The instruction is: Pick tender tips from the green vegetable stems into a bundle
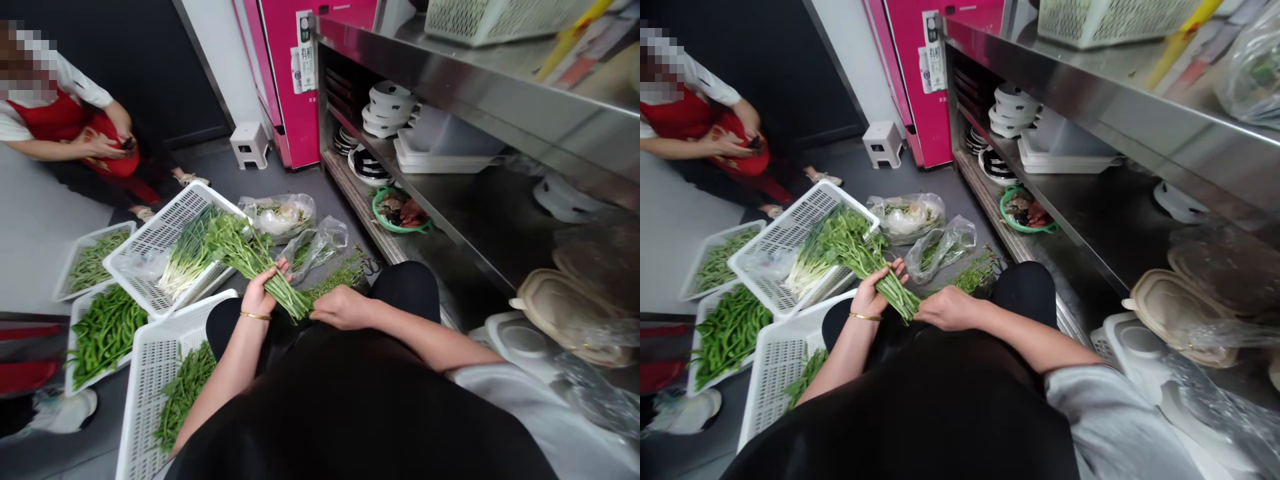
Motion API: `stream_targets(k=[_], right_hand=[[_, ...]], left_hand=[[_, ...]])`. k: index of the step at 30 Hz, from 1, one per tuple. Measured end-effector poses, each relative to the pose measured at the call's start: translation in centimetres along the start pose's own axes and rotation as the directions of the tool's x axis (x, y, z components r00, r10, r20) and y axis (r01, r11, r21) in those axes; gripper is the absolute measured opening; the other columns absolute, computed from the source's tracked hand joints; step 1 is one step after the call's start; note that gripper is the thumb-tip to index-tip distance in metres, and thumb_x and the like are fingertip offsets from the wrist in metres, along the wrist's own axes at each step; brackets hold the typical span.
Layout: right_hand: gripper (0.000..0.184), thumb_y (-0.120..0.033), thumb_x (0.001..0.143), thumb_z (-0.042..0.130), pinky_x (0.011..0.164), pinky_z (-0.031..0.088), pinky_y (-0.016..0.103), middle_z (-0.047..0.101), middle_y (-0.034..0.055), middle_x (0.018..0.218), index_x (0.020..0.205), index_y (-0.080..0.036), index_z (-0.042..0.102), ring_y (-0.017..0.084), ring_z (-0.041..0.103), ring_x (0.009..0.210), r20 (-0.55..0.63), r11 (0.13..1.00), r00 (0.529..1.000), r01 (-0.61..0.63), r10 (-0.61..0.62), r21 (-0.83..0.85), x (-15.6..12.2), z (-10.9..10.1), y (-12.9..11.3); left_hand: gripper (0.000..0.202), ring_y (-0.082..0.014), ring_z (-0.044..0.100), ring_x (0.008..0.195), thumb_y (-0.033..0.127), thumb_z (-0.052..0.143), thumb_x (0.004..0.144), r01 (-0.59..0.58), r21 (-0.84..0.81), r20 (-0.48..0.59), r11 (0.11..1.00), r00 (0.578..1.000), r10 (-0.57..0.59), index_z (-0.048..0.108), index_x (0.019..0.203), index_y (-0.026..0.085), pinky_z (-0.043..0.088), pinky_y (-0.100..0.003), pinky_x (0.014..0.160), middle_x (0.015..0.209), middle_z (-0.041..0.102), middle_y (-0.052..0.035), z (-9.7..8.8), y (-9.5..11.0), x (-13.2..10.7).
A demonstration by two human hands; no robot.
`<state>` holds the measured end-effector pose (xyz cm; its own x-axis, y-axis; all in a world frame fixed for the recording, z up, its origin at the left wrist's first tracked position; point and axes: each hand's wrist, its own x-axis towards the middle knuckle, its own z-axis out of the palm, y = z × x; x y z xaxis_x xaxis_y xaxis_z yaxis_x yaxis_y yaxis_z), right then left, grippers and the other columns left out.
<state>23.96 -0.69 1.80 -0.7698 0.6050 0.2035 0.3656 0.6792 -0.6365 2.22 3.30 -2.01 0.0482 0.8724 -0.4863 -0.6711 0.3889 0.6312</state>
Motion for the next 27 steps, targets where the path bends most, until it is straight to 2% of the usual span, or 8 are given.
stream_targets(k=[3, 6, 8, 10, 13, 19, 23, 27], right_hand=[[0.048, -0.039, 0.094, 0.023, 0.051, 0.037, 0.021, 0.049, -0.0011, 0.049, 0.064, -0.015, 0.053, 0.009, 0.047, 0.044, 0.011, 0.939, 0.982, -0.181, 0.186, 0.292, -2.3, -2.2, 1.4], [0.040, -0.044, 0.089, 0.035, 0.055, 0.042, 0.024, 0.055, 0.0024, 0.059, 0.075, -0.013, 0.057, 0.012, 0.053, 0.050, 0.064, 0.881, 0.901, -0.433, 0.429, 0.192, -2.7, -2.7, 3.6], [0.037, -0.047, 0.081, 0.050, 0.066, 0.045, 0.028, 0.062, 0.0100, 0.082, 0.090, -0.012, 0.059, 0.016, 0.060, 0.067, 0.033, 0.867, 0.872, -0.490, 0.489, 0.087, -1.5, -1.7, 4.3], [0.047, -0.051, 0.078, 0.053, 0.075, 0.045, 0.031, 0.060, 0.0139, 0.102, 0.107, -0.014, 0.056, 0.019, 0.061, 0.081, -0.023, 0.890, 0.890, -0.453, 0.455, 0.049, 0.4, -0.1, 4.0], [0.059, -0.059, 0.079, 0.047, 0.078, 0.045, 0.034, 0.059, 0.0138, 0.110, 0.119, -0.017, 0.049, 0.024, 0.060, 0.092, 0.028, 0.935, 0.935, -0.355, 0.355, 0.009, 3.3, 2.6, 2.4], [0.051, -0.054, 0.088, 0.034, 0.073, 0.045, 0.029, 0.066, 0.0136, 0.098, 0.104, -0.013, 0.059, 0.024, 0.063, 0.089, 0.165, 0.948, 0.939, -0.314, 0.302, 0.052, 4.6, 6.1, 0.7], [0.049, -0.048, 0.091, 0.028, 0.070, 0.044, 0.030, 0.067, 0.0149, 0.092, 0.099, -0.011, 0.060, 0.024, 0.064, 0.084, 0.162, 0.957, 0.943, -0.289, 0.290, -0.033, 3.7, 6.8, 0.3], [0.043, -0.049, 0.084, 0.044, 0.065, 0.045, 0.032, 0.067, 0.0154, 0.088, 0.093, -0.011, 0.061, 0.026, 0.064, 0.078, 0.247, 0.974, 0.946, -0.178, 0.208, -0.138, 2.6, 4.8, 0.2]], left_hand=[[0.010, -0.0211, 0.060, 0.101, 0.008, 0.057, 0.069, -0.053, -0.024, 0.005, 0.998, 0.999, 0.053, 0.063, 0.075, 0.013, 0.048, -0.042, 0.088, 0.103, 0.067, -0.0089, -1.1, 1.2, 0.4], [0.011, -0.0234, 0.055, 0.109, 0.009, 0.059, 0.066, -0.081, 0.010, 0.071, 0.997, 0.994, 0.080, 0.064, 0.075, 0.013, 0.046, -0.042, 0.091, 0.111, 0.064, -0.0102, -1.4, 1.1, -0.2], [0.014, -0.0252, 0.054, 0.111, 0.009, 0.062, 0.064, -0.092, 0.058, 0.131, 0.994, 0.988, 0.083, 0.065, 0.077, 0.012, 0.045, -0.042, 0.092, 0.115, 0.063, -0.0116, -0.9, 0.5, -0.9], [0.018, -0.0264, 0.055, 0.109, 0.008, 0.066, 0.060, -0.120, 0.126, 0.169, 0.985, 0.981, 0.097, 0.067, 0.078, 0.011, 0.045, -0.041, 0.092, 0.114, 0.063, -0.0127, -0.1, -0.4, -1.5], [0.019, -0.0268, 0.058, 0.104, 0.010, 0.071, 0.058, -0.205, 0.209, 0.188, 0.956, 0.968, 0.166, 0.068, 0.077, 0.012, 0.046, -0.039, 0.090, 0.105, 0.067, -0.0122, 1.0, -1.6, -2.4], [0.033, -0.0264, 0.060, 0.099, 0.009, 0.077, 0.051, -0.353, 0.487, 0.239, 0.799, 0.934, 0.267, 0.067, 0.081, 0.015, 0.042, -0.036, 0.092, 0.086, 0.070, -0.0074, 0.1, -2.0, -3.9], [0.027, -0.0254, 0.062, 0.092, 0.011, 0.077, 0.053, -0.264, 0.464, 0.249, 0.845, 0.955, 0.162, 0.067, 0.078, 0.014, 0.044, -0.035, 0.086, 0.081, 0.070, -0.0078, -0.4, -2.4, -4.7], [0.018, -0.0241, 0.063, 0.087, 0.014, 0.072, 0.060, -0.170, 0.343, 0.321, 0.924, 0.945, 0.055, 0.066, 0.077, 0.012, 0.045, -0.035, 0.082, 0.084, 0.070, -0.0112, -0.7, -1.8, -4.8]])
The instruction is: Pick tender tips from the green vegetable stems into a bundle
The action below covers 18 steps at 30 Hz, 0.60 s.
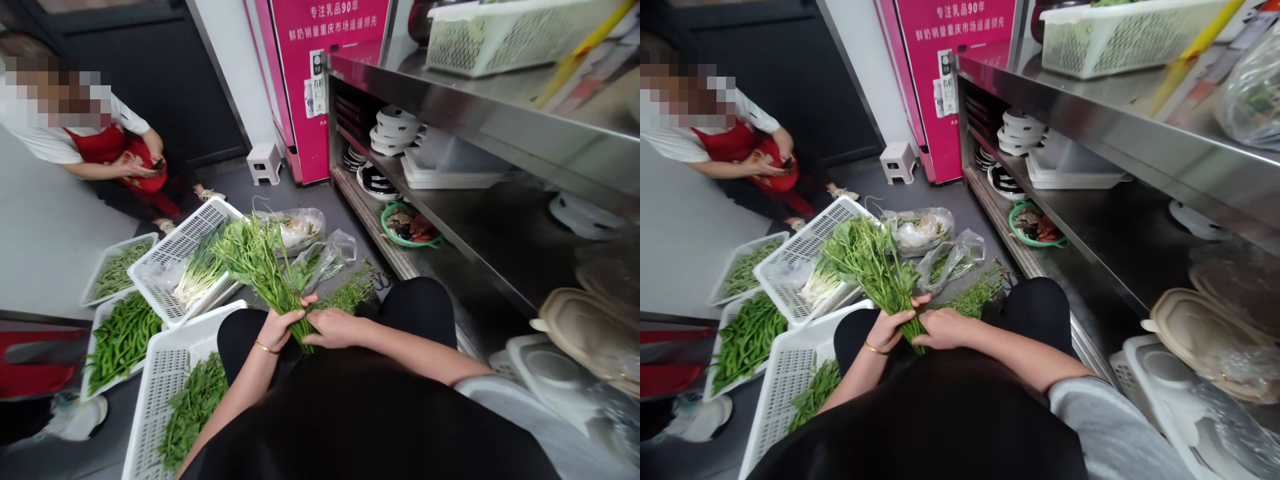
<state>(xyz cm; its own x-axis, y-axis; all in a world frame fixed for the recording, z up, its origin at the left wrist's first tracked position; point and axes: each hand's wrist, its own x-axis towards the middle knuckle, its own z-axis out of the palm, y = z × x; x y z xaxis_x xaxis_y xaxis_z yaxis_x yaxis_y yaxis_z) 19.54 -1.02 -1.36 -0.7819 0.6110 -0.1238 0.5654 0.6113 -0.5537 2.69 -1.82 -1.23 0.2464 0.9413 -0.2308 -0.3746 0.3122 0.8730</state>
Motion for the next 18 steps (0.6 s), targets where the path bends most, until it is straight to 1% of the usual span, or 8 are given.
stream_targets(k=[2, 4, 7, 9, 11, 13, 15, 18], right_hand=[[0.033, -0.044, 0.081, 0.051, 0.065, 0.045, 0.030, 0.067, 0.0111, 0.082, 0.086, -0.014, 0.063, 0.023, 0.063, 0.074, -0.020, 0.998, 0.998, 0.066, -0.065, 0.025, -1.1, -2.0, 0.6], [0.025, -0.036, 0.084, 0.049, 0.068, 0.045, 0.028, 0.067, 0.0072, 0.079, 0.081, -0.016, 0.064, 0.018, 0.062, 0.075, -0.225, 0.985, 0.973, 0.087, -0.053, 0.146, -1.6, -4.4, 1.1], [0.025, -0.034, 0.083, 0.051, 0.068, 0.046, 0.026, 0.064, 0.0068, 0.094, 0.100, -0.017, 0.059, 0.014, 0.061, 0.075, -0.540, 0.888, 0.828, 0.127, 0.150, 0.442, -0.6, -7.6, 1.4], [0.042, -0.035, 0.078, 0.058, 0.060, 0.047, 0.023, 0.061, 0.0068, 0.103, 0.116, -0.019, 0.049, 0.012, 0.062, 0.069, -0.525, 0.757, 0.821, 0.193, 0.223, 0.625, 1.0, -8.9, 1.2], [0.045, -0.036, 0.074, 0.061, 0.051, 0.046, 0.021, 0.063, 0.0040, 0.092, 0.114, -0.018, 0.049, 0.010, 0.061, 0.058, -0.404, 0.640, 0.898, 0.207, 0.176, 0.740, 2.6, -9.4, 0.9], [0.028, -0.037, 0.076, 0.058, 0.044, 0.043, 0.018, 0.062, -0.0007, 0.069, 0.094, -0.015, 0.057, 0.008, 0.056, 0.046, -0.324, 0.631, 0.934, 0.162, 0.149, 0.758, 3.1, -9.4, 1.0], [0.026, -0.039, 0.078, 0.055, 0.040, 0.039, 0.017, 0.056, -0.0035, 0.054, 0.074, -0.014, 0.058, 0.006, 0.051, 0.039, -0.343, 0.689, 0.920, 0.124, 0.190, 0.714, 2.5, -9.3, 1.4], [0.032, -0.043, 0.078, 0.055, 0.037, 0.037, 0.016, 0.054, -0.0039, 0.049, 0.067, -0.013, 0.059, 0.006, 0.050, 0.037, -0.340, 0.717, 0.913, 0.081, 0.226, 0.692, 0.4, -9.1, 2.4]], left_hand=[[0.019, -0.0228, 0.064, 0.072, 0.016, 0.071, 0.061, 0.057, -0.053, 0.104, 0.997, 0.993, -0.051, 0.065, 0.078, 0.012, 0.048, -0.036, 0.071, 0.073, 0.069, -0.0095, -0.9, 0.7, 0.0], [0.020, -0.0200, 0.060, 0.053, 0.020, 0.070, 0.060, 0.103, -0.109, 0.232, 0.989, 0.970, -0.075, 0.062, 0.077, 0.013, 0.048, -0.034, 0.055, 0.057, 0.063, -0.0050, -1.9, 1.4, 0.0], [0.019, -0.0154, 0.050, 0.036, 0.024, 0.069, 0.058, 0.125, -0.172, 0.365, 0.977, 0.929, -0.055, 0.059, 0.072, 0.015, 0.041, -0.028, 0.038, 0.043, 0.052, 0.0003, -2.4, 1.9, 0.2], [0.018, -0.0125, 0.045, 0.030, 0.025, 0.068, 0.059, 0.133, -0.184, 0.405, 0.974, 0.913, -0.049, 0.060, 0.071, 0.014, 0.038, -0.025, 0.033, 0.040, 0.049, 0.0015, -1.9, 1.9, 0.3], [0.022, -0.0094, 0.040, 0.026, 0.027, 0.067, 0.061, 0.130, -0.176, 0.387, 0.976, 0.921, -0.053, 0.061, 0.077, 0.013, 0.034, -0.023, 0.030, 0.040, 0.050, 0.0017, -1.2, 1.8, 0.4], [0.026, -0.0070, 0.038, 0.026, 0.027, 0.066, 0.065, 0.105, -0.144, 0.290, 0.984, 0.955, -0.060, 0.061, 0.085, 0.013, 0.034, -0.022, 0.031, 0.047, 0.055, 0.0006, -0.6, 1.7, 0.2], [0.025, -0.0060, 0.039, 0.030, 0.023, 0.066, 0.067, 0.081, -0.095, 0.156, 0.992, 0.986, -0.065, 0.059, 0.087, 0.012, 0.035, -0.021, 0.034, 0.054, 0.059, -0.0010, -0.4, 1.6, 0.0], [0.021, -0.0050, 0.039, 0.033, 0.020, 0.067, 0.067, 0.082, -0.061, 0.048, 0.995, 0.996, -0.079, 0.056, 0.084, 0.012, 0.035, -0.020, 0.037, 0.053, 0.056, 0.0005, -0.7, 1.2, -0.3]])
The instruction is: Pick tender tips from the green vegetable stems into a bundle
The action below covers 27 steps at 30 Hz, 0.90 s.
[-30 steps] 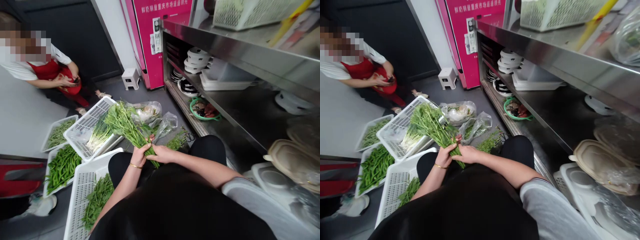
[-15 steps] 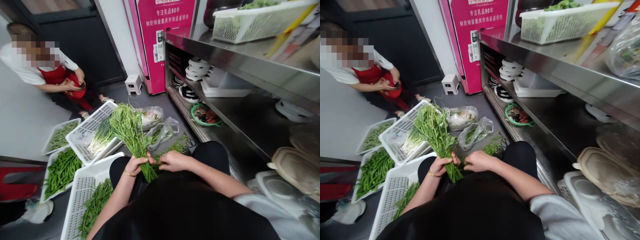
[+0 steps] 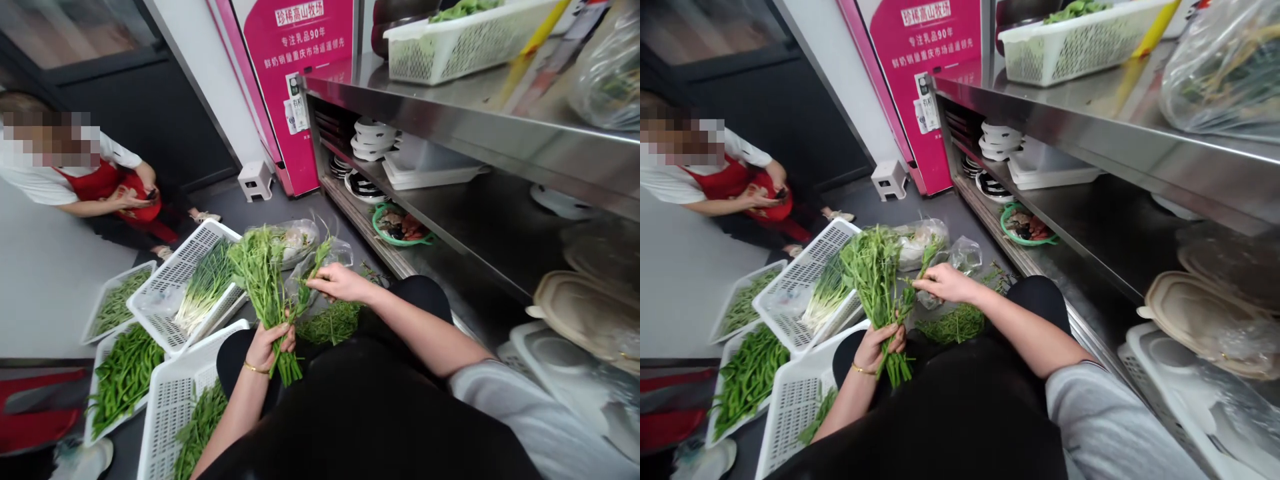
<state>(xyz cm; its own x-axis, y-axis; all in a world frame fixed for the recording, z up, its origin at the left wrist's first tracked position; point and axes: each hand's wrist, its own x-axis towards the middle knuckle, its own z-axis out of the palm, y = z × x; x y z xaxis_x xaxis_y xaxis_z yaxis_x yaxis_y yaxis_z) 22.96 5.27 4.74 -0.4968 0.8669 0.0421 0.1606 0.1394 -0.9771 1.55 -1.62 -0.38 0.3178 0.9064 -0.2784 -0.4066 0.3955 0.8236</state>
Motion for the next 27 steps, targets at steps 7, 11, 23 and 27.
stream_targets(k=[7, 11, 23, 27], right_hand=[[0.032, -0.045, 0.075, 0.058, 0.035, 0.039, 0.017, 0.049, -0.0058, 0.045, 0.070, -0.014, 0.063, 0.007, 0.048, 0.035, -0.179, 0.968, 0.983, 0.004, 0.042, 0.250, -0.9, -2.5, 1.2], [0.031, -0.047, 0.076, 0.058, 0.037, 0.042, 0.019, 0.034, -0.0103, 0.040, 0.068, -0.016, 0.056, 0.004, 0.033, 0.030, -0.500, 0.880, 0.863, 0.187, 0.065, 0.437, -1.7, -5.7, 2.2], [0.044, -0.038, 0.069, 0.066, 0.039, 0.039, 0.016, 0.064, 0.0023, 0.080, 0.106, -0.015, 0.057, 0.006, 0.054, 0.049, 0.030, 0.892, 0.999, -0.036, 0.025, 0.451, -0.1, -2.2, 3.8], [0.031, -0.037, 0.064, 0.070, 0.041, 0.040, 0.018, 0.062, 0.0005, 0.062, 0.078, -0.011, 0.060, 0.007, 0.051, 0.044, -0.086, 0.860, 0.996, 0.063, -0.022, 0.507, 1.4, -1.2, 2.6]], left_hand=[[0.018, -0.0044, 0.033, 0.033, 0.023, 0.066, 0.067, 0.006, -0.049, 0.081, 0.999, 0.997, -0.002, 0.054, 0.076, 0.014, 0.033, -0.021, 0.037, 0.047, 0.046, 0.0046, -0.5, -0.8, 0.7], [0.017, -0.0037, 0.033, 0.033, 0.020, 0.065, 0.068, -0.013, -0.018, 0.073, 1.000, 0.997, 0.014, 0.055, 0.080, 0.014, 0.034, -0.021, 0.039, 0.048, 0.049, 0.0040, -0.9, -0.7, 0.6], [0.023, -0.0071, 0.042, 0.036, 0.020, 0.067, 0.065, 0.003, 0.062, 0.053, 0.998, 0.999, -0.006, 0.055, 0.084, 0.012, 0.041, -0.024, 0.043, 0.049, 0.053, 0.0024, -0.7, -0.8, 0.3], [0.022, -0.0060, 0.040, 0.033, 0.021, 0.066, 0.066, 0.006, 0.045, 0.065, 0.999, 0.998, -0.009, 0.056, 0.082, 0.011, 0.039, -0.022, 0.039, 0.047, 0.052, 0.0028, -0.2, -1.0, 0.2]])
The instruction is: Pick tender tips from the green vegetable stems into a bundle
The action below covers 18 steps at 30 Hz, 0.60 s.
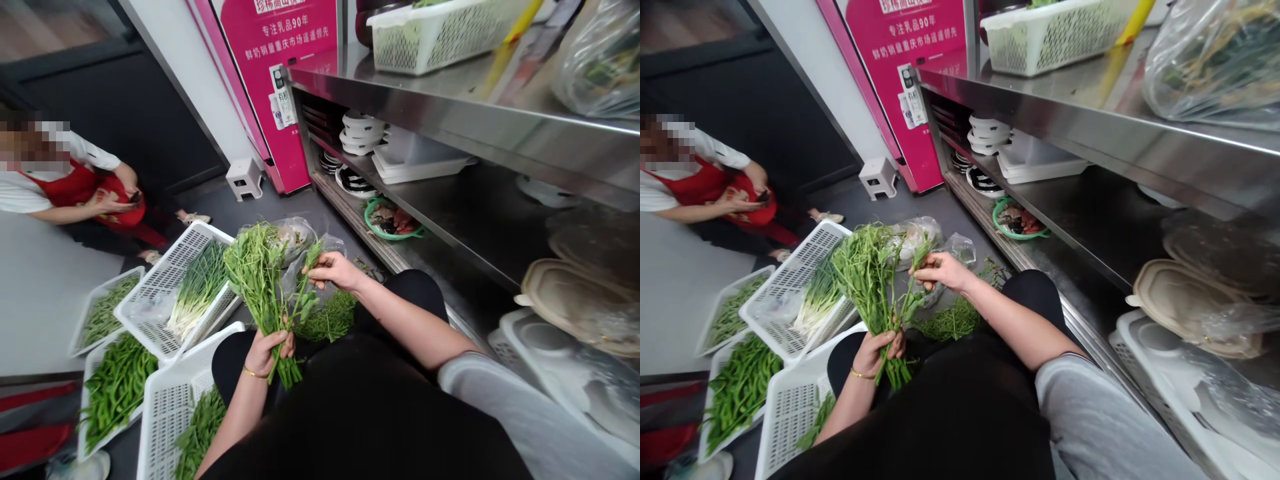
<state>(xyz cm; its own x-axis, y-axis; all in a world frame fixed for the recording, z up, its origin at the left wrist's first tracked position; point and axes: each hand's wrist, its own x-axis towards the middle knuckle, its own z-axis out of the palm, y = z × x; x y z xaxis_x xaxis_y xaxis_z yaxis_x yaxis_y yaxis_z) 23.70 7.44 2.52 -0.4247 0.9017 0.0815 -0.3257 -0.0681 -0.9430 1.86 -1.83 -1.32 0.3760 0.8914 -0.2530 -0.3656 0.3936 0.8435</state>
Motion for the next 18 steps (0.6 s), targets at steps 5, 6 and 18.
stream_targets(k=[5, 6, 18], right_hand=[[0.032, -0.043, 0.066, 0.068, 0.042, 0.038, 0.020, 0.055, -0.0017, 0.052, 0.061, -0.015, 0.051, 0.008, 0.047, 0.043, -0.212, 0.938, 0.972, 0.020, -0.099, -0.346, -0.4, 0.6, 0.1], [0.031, -0.042, 0.069, 0.066, 0.045, 0.037, 0.020, 0.053, -0.0020, 0.052, 0.060, -0.016, 0.050, 0.008, 0.046, 0.045, -0.223, 0.883, 0.959, 0.055, -0.177, -0.465, -0.5, 0.7, 0.2], [0.031, -0.040, 0.078, 0.055, 0.046, 0.035, 0.020, 0.044, -0.0043, 0.053, 0.061, -0.018, 0.042, 0.008, 0.045, 0.046, -0.016, 0.790, 0.988, 0.111, -0.151, -0.603, -1.6, -0.7, -0.9]], left_hand=[[0.025, -0.0076, 0.044, 0.036, 0.019, 0.067, 0.065, -0.006, 0.009, -0.056, 1.000, 0.998, 0.006, 0.056, 0.086, 0.011, 0.040, -0.023, 0.041, 0.052, 0.056, 0.0009, 0.2, -0.1, 0.1], [0.025, -0.0076, 0.044, 0.036, 0.019, 0.067, 0.065, -0.007, 0.008, -0.061, 1.000, 0.998, 0.007, 0.055, 0.085, 0.011, 0.040, -0.023, 0.041, 0.052, 0.056, 0.0010, 0.2, -0.1, 0.1], [0.022, -0.0028, 0.030, 0.032, 0.019, 0.063, 0.070, 0.005, -0.072, 0.138, 0.997, 0.990, 0.005, 0.053, 0.088, 0.012, 0.032, -0.019, 0.037, 0.048, 0.047, 0.0054, -1.5, 0.2, 0.3]])
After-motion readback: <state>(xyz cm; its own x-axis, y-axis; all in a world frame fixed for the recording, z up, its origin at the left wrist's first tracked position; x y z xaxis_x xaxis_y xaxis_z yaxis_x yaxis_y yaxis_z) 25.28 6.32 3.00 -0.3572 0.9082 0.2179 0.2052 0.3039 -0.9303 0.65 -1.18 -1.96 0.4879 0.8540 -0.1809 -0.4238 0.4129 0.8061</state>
